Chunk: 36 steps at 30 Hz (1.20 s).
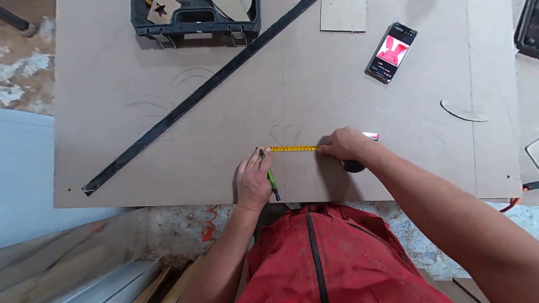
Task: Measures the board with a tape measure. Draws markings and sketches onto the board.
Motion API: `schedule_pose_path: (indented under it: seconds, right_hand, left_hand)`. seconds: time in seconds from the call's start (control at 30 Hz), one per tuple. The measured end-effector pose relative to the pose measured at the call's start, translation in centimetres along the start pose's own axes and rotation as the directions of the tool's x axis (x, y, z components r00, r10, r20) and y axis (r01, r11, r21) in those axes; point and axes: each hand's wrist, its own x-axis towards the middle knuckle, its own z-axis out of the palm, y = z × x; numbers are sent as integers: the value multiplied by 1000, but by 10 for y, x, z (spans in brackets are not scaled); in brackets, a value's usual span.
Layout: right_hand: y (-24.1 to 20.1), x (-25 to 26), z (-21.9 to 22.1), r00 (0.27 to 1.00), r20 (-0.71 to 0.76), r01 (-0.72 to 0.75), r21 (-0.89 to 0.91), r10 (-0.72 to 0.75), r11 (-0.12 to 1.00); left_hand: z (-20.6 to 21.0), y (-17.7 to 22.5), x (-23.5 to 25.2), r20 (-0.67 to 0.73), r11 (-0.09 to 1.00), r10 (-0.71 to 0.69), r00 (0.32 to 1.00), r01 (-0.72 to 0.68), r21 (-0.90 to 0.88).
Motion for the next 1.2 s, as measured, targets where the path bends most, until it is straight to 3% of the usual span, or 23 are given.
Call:
schedule_pose_path:
  seconds: [0.13,0.23,0.3,0.4,0.47,0.63,1.03,1.13,1.2]
  right_hand:
    - [-4,3,-1,1000,11,-23,5,23,1000]
    - [-2,4,1,1000,7,-24,21,23,999]
    - [-1,6,2,1000,6,-26,29,25,999]
    - [-2,7,2,1000,6,-26,38,26,999]
    - [-2,6,1,1000,7,-30,49,29,998]
    - [-4,6,0,999,20,-34,33,33,999]
    - [-2,6,0,1000,15,-23,39,23,999]
    - [-2,6,-1,1000,21,-16,42,15,999]
    - [2,4,1,1000,7,30,37,-31,999]
  left_hand:
    - [-19,8,12,37,999,-21,999,23,-32]
    - [-28,17,24,-15,968,-5,1000,1,-249]
    - [-23,25,33,11,859,-69,998,65,-508]
    - [-15,36,51,289,611,-194,938,346,-713]
    - [-7,40,60,344,569,-233,910,414,-711]
    - [2,42,61,264,626,-289,920,390,-675]
    - [6,41,61,244,671,-261,934,357,-650]
    - [2,40,63,272,650,-259,927,376,-660]
    - [-6,36,59,323,560,-287,902,431,-708]
